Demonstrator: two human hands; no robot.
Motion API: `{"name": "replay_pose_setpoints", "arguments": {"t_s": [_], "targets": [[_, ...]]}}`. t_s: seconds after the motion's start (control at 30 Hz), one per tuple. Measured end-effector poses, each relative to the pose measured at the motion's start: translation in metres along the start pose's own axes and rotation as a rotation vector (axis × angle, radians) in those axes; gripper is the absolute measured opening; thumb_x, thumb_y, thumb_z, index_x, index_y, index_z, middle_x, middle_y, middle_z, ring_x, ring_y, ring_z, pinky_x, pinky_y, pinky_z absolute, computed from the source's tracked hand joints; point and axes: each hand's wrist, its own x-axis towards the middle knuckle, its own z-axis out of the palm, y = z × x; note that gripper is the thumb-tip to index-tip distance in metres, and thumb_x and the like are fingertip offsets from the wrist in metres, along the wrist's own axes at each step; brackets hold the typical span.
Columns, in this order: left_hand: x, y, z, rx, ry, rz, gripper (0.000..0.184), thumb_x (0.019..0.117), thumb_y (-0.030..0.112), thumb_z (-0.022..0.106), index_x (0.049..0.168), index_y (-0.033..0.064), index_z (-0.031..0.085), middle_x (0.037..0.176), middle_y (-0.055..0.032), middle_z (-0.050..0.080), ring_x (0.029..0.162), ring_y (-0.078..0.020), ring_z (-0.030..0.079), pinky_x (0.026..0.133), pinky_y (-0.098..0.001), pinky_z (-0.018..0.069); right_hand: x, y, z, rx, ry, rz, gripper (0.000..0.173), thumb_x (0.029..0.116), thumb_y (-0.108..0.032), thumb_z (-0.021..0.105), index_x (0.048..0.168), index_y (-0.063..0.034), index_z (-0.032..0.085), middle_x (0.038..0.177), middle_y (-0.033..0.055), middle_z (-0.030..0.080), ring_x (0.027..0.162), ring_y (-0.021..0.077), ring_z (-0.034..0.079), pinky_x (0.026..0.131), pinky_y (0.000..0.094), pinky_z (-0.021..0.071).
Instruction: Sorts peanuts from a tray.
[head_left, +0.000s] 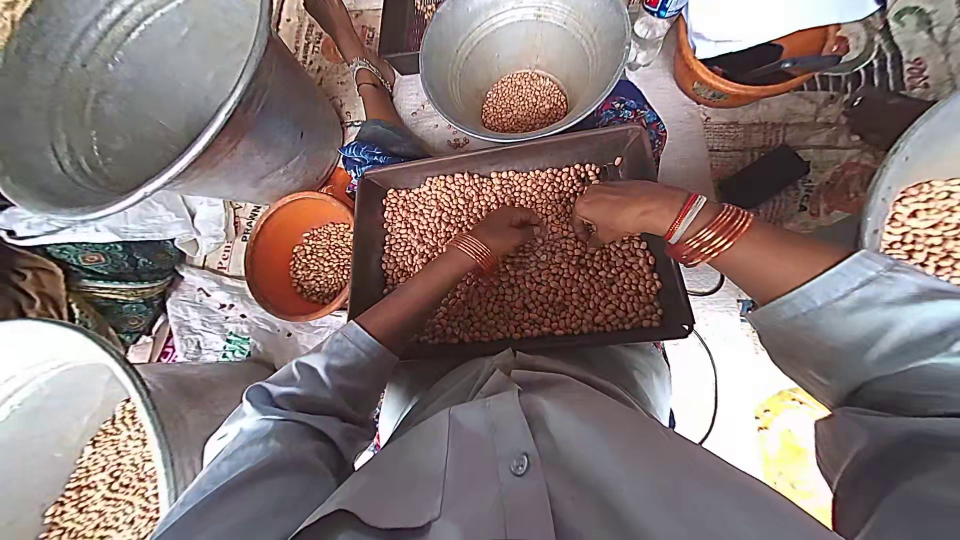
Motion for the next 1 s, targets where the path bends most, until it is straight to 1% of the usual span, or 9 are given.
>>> {"name": "replay_pose_setpoints", "arguments": {"t_s": [0.03,0.1,0.27,0.37,0.47,0.67,0.8,0.9,1.0], "targets": [[0.004,-0.008,-0.007,0.082,0.1,-0.019,0.023,0.1072,0.015,0.054,0.121,0.0031,0.069,0.106,-0.0149,0.072,0.093,-0.0242,0.068,0.087,-0.047,0.0541,0.0,0.0,0.001,-0.002,-0.003,0.0,0.01,0.0916,-0.018,0.076,0.098,-0.0093,0.075,0.084,0.0091,0.067,0.083,0.0289,0.067,0.074,0.0502,0.0533],[0.002,-0.014,-0.016,0.194,0.239,-0.045,0.026,0.1061,0.017,0.055,0.125,0.0046,0.067,0.108,-0.0201,0.072,0.098,-0.0359,0.07,0.091,-0.0605,0.0532,0.001,0.002,0.0,-0.003,0.0,-0.003,0.01,0.0921,-0.019,0.075,0.096,-0.0097,0.075,0.083,0.0087,0.067,0.082,0.0285,0.066,0.073,0.0501,0.0531],[-0.027,0.002,0.003,0.173,0.207,0.132,0.013,0.0983,0.016,0.07,0.109,0.0136,0.077,0.067,-0.003,0.061,0.058,-0.0143,0.05,0.062,-0.039,0.0465,-0.009,0.02,-0.023,0.272,0.219,-0.063,0.013,0.0948,-0.018,0.071,0.104,-0.009,0.074,0.083,0.006,0.068,0.077,0.0198,0.064,0.073,0.0441,0.0499],[-0.033,0.011,0.02,0.272,0.179,0.149,0.017,0.0971,0.019,0.071,0.111,0.0139,0.078,0.087,-0.0098,0.074,0.073,-0.024,0.067,0.075,-0.0502,0.0559,-0.013,0.03,-0.029,0.362,0.329,-0.063,0.009,0.0965,-0.012,0.062,0.099,-0.0105,0.071,0.083,0.0019,0.066,0.074,0.0141,0.062,0.069,0.0391,0.05],[-0.031,0.009,0.027,0.293,0.181,0.174,0.016,0.0973,0.016,0.069,0.11,0.0105,0.077,0.096,-0.014,0.076,0.084,-0.0307,0.072,0.082,-0.0572,0.0566,-0.011,0.031,-0.024,0.158,0.208,0.001,0.011,0.096,-0.018,0.068,0.099,-0.0124,0.077,0.082,0.0056,0.068,0.079,0.0228,0.065,0.074,0.0481,0.0504],[-0.027,-0.012,-0.015,-0.175,0.301,0.23,0.008,0.0962,0.007,0.063,0.1,0.0033,0.068,0.076,0.002,0.064,0.061,-0.0008,0.054,0.059,-0.0201,0.0466,-0.009,0.014,-0.002,-0.046,0.135,0.032,0.007,0.0907,-0.017,0.075,0.096,-0.013,0.077,0.087,0.0103,0.071,0.087,0.033,0.069,0.075,0.0561,0.053],[-0.024,-0.018,-0.026,-0.096,0.413,0.193,0.017,0.0963,0.008,0.055,0.1,0.0073,0.072,0.07,0.0036,0.06,0.055,-0.0022,0.048,0.055,-0.0233,0.0415,-0.003,0.013,0.003,-0.091,0.124,-0.014,0.005,0.0911,-0.015,0.073,0.093,-0.0107,0.076,0.085,0.0112,0.07,0.084,0.0336,0.068,0.073,0.0561,0.0522],[-0.022,-0.004,-0.011,0.194,0.373,0.083,0.018,0.099,0.012,0.063,0.109,0.0106,0.077,0.085,-0.0097,0.071,0.072,-0.0223,0.063,0.073,-0.0479,0.0528,-0.003,0.01,0.001,-0.106,0.094,0.009,0.008,0.0914,-0.017,0.073,0.097,-0.0124,0.076,0.086,0.0103,0.07,0.085,0.0327,0.069,0.075,0.0557,0.0523],[-0.014,-0.002,0.005,0.351,0.318,0.066,0.019,0.0984,0.013,0.066,0.115,0.0098,0.076,0.116,-0.0161,0.072,0.107,-0.0333,0.07,0.098,-0.055,0.0542,-0.006,0.006,0.001,-0.11,0.077,0.022,0.007,0.0923,-0.016,0.07,0.096,-0.0142,0.076,0.084,0.0089,0.07,0.085,0.0313,0.069,0.075,0.0547,0.0515]]}}
